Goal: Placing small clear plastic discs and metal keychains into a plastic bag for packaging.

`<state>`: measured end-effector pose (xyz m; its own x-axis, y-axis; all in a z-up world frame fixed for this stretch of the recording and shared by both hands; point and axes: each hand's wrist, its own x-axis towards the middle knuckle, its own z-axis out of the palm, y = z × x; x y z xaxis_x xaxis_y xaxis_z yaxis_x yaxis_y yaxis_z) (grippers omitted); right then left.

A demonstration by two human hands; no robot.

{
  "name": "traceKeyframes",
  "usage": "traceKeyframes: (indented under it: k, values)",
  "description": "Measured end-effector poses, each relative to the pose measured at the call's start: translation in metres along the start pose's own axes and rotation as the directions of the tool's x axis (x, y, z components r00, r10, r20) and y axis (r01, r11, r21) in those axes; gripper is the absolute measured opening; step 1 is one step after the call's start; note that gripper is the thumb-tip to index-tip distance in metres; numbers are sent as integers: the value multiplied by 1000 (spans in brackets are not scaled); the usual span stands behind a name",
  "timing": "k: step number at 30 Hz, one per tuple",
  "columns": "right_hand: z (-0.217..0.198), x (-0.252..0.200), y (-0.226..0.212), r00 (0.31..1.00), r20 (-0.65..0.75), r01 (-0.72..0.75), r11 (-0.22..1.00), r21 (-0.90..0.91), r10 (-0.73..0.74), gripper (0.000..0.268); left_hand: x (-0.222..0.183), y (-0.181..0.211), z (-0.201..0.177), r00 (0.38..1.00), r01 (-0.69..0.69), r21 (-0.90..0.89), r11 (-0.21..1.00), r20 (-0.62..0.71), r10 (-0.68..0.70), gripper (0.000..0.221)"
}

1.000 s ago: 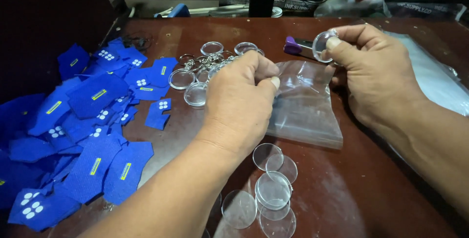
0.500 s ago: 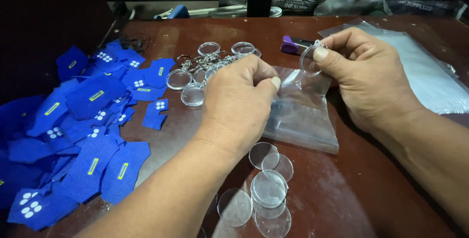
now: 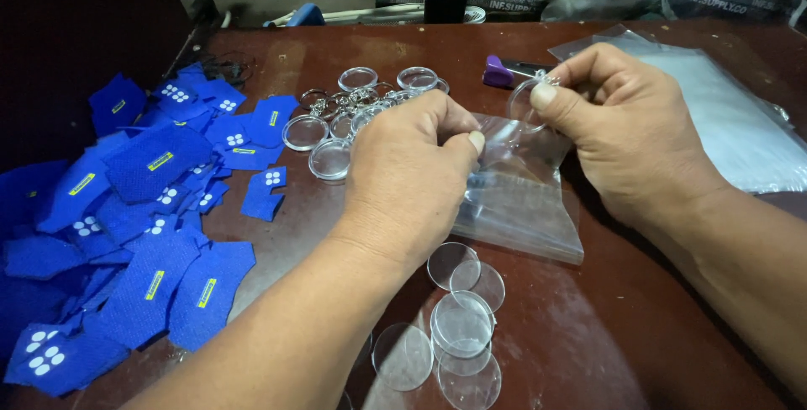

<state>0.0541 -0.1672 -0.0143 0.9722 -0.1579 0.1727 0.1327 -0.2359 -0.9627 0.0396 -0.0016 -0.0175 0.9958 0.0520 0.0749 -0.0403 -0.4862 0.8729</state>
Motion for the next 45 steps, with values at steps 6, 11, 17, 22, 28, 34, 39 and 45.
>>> traceKeyframes:
  k: [6,11,17,22,28,34,39,45]
  values:
    - [-5,5,10,996,28,83,994,-78,-81,12,2,-2,1,1000,1,19,1000,1,-1,11]
    - [-6,4,7,997,7,75,988,-139,-75,11,2,-3,2,1000,-2,8,1000,2,2,11]
    - [-2,-1,-1,1000,-10,26,994,-110,-27,10,3,-5,2,1000,-26,6,1000,-10,26,10]
    - [-7,5,9,999,-5,54,996,-68,-54,12,0,0,-1,1000,12,10,1000,10,-12,11]
    - [-7,5,11,994,43,106,984,-143,-100,11,4,-7,4,999,-45,-23,999,-28,44,9]
    - [-4,7,5,998,20,62,990,-128,-60,12,4,-6,2,1000,2,-49,999,-19,-3,9]
    - [-4,18,8,996,-69,-49,995,83,55,16,5,-3,3,999,3,-49,999,-37,-4,10]
    - [-9,9,12,993,64,111,964,-243,-98,12,3,-2,2,999,6,-45,999,-38,-8,13]
